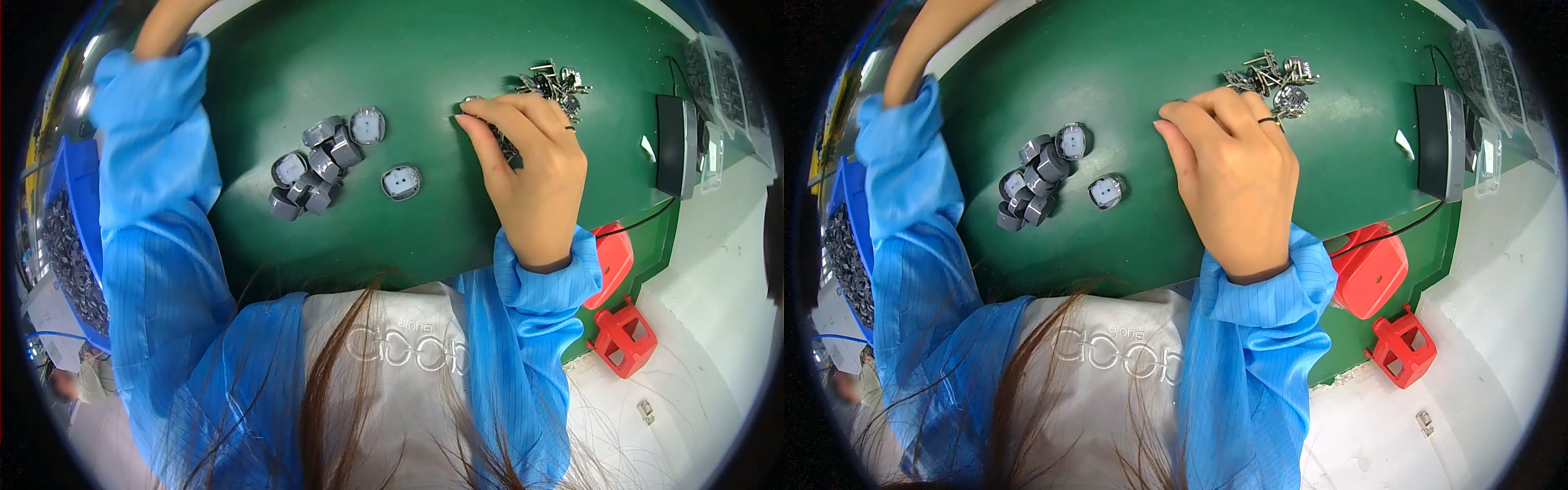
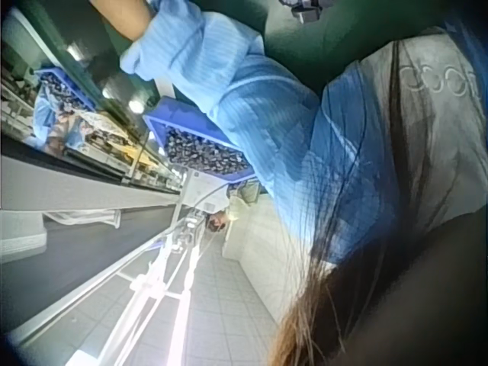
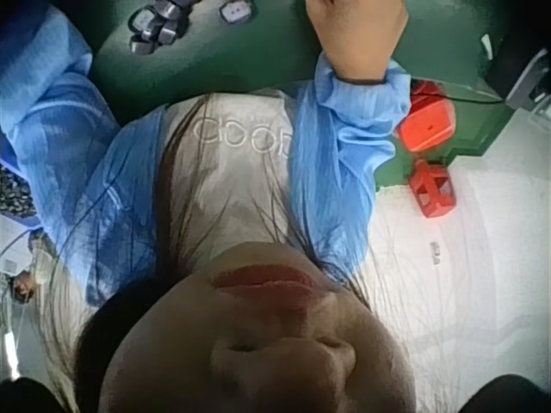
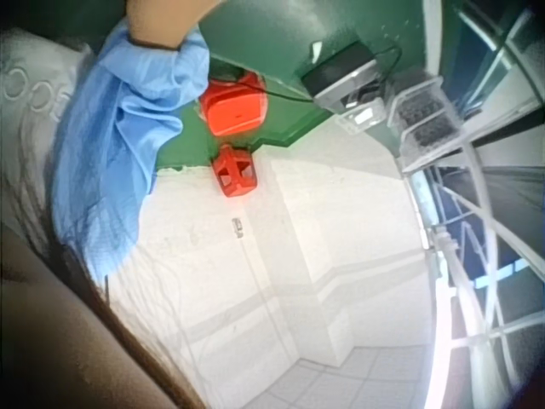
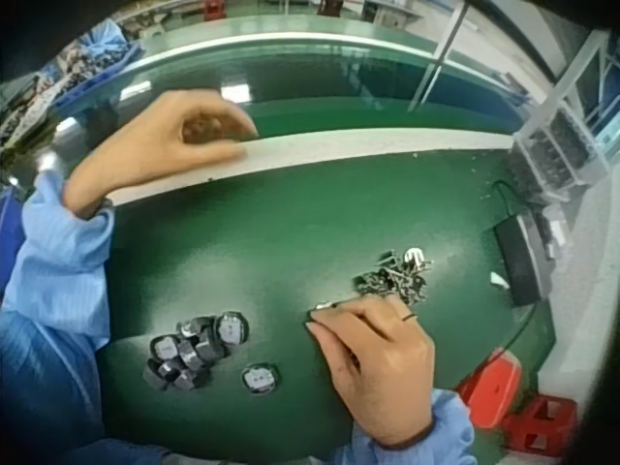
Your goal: The person assembles small electronic components by hand on a green workbench. They repeatedly pick up gray plastic housings and metal pin assemblies, insert the pins into the housings, and place the completed units back on the table. The process is continuous and repetitive throughout the clip.
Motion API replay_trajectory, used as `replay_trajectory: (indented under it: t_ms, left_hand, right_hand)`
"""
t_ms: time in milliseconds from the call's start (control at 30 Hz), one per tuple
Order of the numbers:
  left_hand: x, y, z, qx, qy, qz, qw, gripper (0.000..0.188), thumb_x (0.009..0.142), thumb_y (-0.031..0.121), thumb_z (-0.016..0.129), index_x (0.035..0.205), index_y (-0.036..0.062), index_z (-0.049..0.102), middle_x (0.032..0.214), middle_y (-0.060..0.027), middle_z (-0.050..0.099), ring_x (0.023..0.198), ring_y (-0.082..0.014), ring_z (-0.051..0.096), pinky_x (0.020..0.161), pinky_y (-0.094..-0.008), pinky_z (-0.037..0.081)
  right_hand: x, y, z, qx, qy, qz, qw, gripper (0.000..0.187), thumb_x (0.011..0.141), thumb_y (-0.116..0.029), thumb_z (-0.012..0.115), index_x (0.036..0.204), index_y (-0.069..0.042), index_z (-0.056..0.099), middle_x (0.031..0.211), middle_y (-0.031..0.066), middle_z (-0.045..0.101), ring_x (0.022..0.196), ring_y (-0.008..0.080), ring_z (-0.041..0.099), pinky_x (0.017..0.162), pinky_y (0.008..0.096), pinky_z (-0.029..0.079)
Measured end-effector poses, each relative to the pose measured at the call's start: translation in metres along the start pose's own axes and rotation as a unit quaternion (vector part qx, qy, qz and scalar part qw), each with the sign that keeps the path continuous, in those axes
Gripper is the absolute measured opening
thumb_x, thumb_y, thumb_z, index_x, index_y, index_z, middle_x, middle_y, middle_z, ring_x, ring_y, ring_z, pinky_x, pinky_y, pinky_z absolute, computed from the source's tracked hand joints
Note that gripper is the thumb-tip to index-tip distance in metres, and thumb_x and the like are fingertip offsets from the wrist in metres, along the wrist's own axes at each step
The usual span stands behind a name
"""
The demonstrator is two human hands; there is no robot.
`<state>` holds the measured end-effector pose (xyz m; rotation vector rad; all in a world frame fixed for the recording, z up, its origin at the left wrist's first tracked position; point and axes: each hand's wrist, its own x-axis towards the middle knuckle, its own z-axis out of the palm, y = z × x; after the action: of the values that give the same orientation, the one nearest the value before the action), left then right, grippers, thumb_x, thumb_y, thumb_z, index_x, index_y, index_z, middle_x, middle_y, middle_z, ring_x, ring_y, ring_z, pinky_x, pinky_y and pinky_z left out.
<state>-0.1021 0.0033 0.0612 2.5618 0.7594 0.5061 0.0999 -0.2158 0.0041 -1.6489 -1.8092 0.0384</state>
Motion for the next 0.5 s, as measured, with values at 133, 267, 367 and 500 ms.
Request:
replay_trajectory:
  t_ms: [133, 267, 367, 500]
  left_hand:
    - [-0.026, 0.058, 0.015, -0.126, -0.343, 0.035, 0.930, 0.049, 0.067, 0.012, 0.084, 0.111, 0.0051, 0.065, 0.099, -0.0081, 0.057, 0.078, -0.0190, 0.061, 0.063, -0.0311, 0.051]
    - [-0.034, 0.057, 0.031, -0.150, -0.343, 0.041, 0.926, 0.034, 0.069, 0.006, 0.080, 0.098, 0.0017, 0.062, 0.092, -0.0093, 0.055, 0.077, -0.0223, 0.061, 0.062, -0.0324, 0.052]
    - [-0.039, 0.053, 0.046, -0.147, -0.283, 0.096, 0.943, 0.023, 0.072, 0.002, 0.075, 0.091, 0.0000, 0.061, 0.088, -0.0091, 0.055, 0.074, -0.0223, 0.061, 0.062, -0.0322, 0.052]
    - [-0.036, 0.069, 0.051, -0.156, -0.232, 0.016, 0.960, 0.014, 0.075, 0.000, 0.069, 0.085, -0.0017, 0.059, 0.085, -0.0089, 0.056, 0.071, -0.0219, 0.060, 0.061, -0.0316, 0.051]
  right_hand:
    - [0.005, -0.005, -0.004, -0.003, 0.057, -0.011, 0.998, 0.015, 0.074, -0.009, 0.080, 0.085, -0.010, 0.071, 0.079, 0.0022, 0.062, 0.070, 0.0225, 0.060, 0.060, 0.0316, 0.050]
    - [0.001, -0.016, -0.014, 0.062, 0.041, 0.053, 0.996, 0.013, 0.077, -0.005, 0.079, 0.087, -0.008, 0.070, 0.079, 0.0043, 0.063, 0.063, 0.0200, 0.060, 0.053, 0.0284, 0.049]
    - [0.003, -0.013, -0.008, 0.162, 0.054, 0.041, 0.985, 0.013, 0.079, -0.001, 0.076, 0.089, -0.005, 0.069, 0.082, 0.0061, 0.065, 0.065, 0.0173, 0.061, 0.053, 0.0278, 0.049]
    - [0.001, -0.011, -0.005, 0.178, 0.056, 0.026, 0.982, 0.013, 0.080, 0.003, 0.075, 0.089, -0.003, 0.068, 0.080, 0.0058, 0.065, 0.064, 0.0159, 0.061, 0.055, 0.0268, 0.050]
